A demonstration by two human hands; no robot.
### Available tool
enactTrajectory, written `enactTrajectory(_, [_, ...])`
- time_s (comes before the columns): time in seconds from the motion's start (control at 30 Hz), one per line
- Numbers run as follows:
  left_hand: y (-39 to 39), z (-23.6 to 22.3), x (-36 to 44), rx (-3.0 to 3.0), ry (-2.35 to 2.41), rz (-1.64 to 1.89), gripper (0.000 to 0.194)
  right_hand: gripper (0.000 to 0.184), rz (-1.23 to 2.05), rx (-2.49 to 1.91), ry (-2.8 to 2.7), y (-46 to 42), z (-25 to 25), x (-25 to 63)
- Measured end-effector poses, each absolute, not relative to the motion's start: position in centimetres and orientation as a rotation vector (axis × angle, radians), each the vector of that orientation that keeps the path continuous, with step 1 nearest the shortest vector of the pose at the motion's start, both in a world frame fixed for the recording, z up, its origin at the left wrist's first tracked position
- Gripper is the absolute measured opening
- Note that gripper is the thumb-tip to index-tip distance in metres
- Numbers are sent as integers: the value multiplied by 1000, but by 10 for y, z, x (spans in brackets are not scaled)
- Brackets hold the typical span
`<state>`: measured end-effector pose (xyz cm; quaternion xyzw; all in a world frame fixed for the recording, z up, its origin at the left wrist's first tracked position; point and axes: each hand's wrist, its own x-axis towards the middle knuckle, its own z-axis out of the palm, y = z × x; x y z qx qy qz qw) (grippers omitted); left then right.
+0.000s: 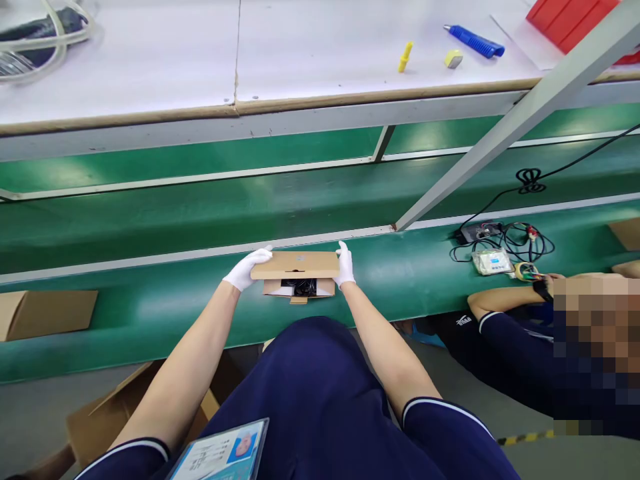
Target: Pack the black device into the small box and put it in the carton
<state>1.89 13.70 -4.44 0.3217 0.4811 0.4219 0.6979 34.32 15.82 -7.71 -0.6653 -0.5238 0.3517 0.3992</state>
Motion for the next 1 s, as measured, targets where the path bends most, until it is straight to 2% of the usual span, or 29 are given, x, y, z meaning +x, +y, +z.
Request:
enactTrajectory(0.2, [87,-73,10,1269,1394,866,66,35,901,-1548,-1529,115,-85,366])
enactTrajectory(0.3, [53,-92,5,1426,1513,836,68,40,853,-1476,-1728,64,-86,384])
enactTrajectory(0.37, [37,-101,4,1504,1501,842,65,44,838,-1444,-1802,36,-87,390])
enactTrajectory(0.5, [21,-113,4,1618,1561,881,50,32,600,-1470,-1924,12,-93,387])
enactTrajectory(0.6, [18,-120,6,1598,1611,903,52,26,446,-1499,-1945,16,-102,385])
enactTrajectory(0.73, [15,-128,8,1607,1650,896,60,28,362,-1474,-1966,22,-113,386])
enactTrajectory(1.0, [20,-133,1,1689,1571,820,44,33,284,-1426,-2110,22,-118,396])
